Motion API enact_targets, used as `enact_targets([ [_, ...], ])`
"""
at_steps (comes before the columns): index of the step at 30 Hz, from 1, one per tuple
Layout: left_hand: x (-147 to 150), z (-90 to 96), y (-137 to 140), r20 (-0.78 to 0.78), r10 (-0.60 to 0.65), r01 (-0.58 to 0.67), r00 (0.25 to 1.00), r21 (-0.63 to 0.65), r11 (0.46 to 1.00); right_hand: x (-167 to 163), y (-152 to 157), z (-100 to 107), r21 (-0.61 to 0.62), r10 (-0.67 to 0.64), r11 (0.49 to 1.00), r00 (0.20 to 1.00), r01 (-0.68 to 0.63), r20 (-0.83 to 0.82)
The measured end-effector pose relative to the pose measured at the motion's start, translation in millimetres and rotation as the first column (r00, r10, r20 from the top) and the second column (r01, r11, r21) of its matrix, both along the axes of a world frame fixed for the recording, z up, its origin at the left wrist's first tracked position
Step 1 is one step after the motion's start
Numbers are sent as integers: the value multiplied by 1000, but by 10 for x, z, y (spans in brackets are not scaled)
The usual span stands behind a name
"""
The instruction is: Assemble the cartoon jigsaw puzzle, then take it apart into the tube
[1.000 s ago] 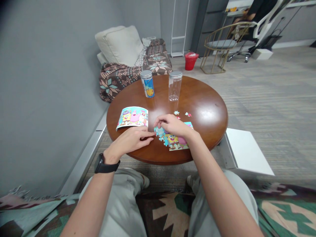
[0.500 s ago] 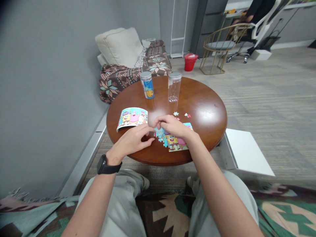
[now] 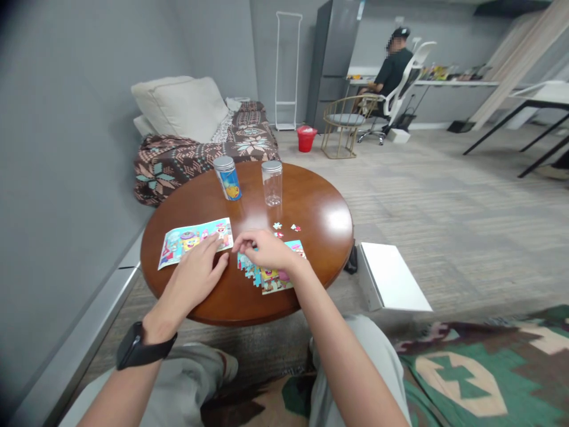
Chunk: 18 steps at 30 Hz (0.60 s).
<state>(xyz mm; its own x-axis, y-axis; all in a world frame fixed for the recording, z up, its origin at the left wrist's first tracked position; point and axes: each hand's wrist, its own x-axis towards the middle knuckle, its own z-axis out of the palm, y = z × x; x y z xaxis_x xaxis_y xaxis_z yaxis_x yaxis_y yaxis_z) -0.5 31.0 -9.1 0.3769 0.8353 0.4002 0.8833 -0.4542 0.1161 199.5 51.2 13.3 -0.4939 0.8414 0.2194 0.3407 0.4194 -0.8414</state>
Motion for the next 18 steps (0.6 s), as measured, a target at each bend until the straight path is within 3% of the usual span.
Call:
enact_targets([
  [5, -34, -28, 55, -36, -16, 15, 999, -34, 999, -30, -13, 49, 78, 31, 997, 999, -29, -28],
  [8, -45, -40, 68, -50, -27, 26, 998, -17, 1000, 74, 19, 93, 84, -145, 985, 988, 150, -57],
  [11, -51, -63, 75, -65, -37, 37, 997, -7, 999, 348, 62, 88, 86, -435, 897, 900, 435, -16],
  [13, -53, -68, 75, -72, -41, 40, 997, -6, 999, 574, 82, 36, 123, -562, 826, 818, 550, 123],
  [16, -47, -54, 65, -76, -36, 35, 996, -10, 999, 843, 99, -93, 153, -645, 761, 710, 630, 283],
  [18, -39, -39, 54, -76, -31, 31, 997, -13, 999, 931, 113, -174, 185, -647, 761, 704, 622, 293],
])
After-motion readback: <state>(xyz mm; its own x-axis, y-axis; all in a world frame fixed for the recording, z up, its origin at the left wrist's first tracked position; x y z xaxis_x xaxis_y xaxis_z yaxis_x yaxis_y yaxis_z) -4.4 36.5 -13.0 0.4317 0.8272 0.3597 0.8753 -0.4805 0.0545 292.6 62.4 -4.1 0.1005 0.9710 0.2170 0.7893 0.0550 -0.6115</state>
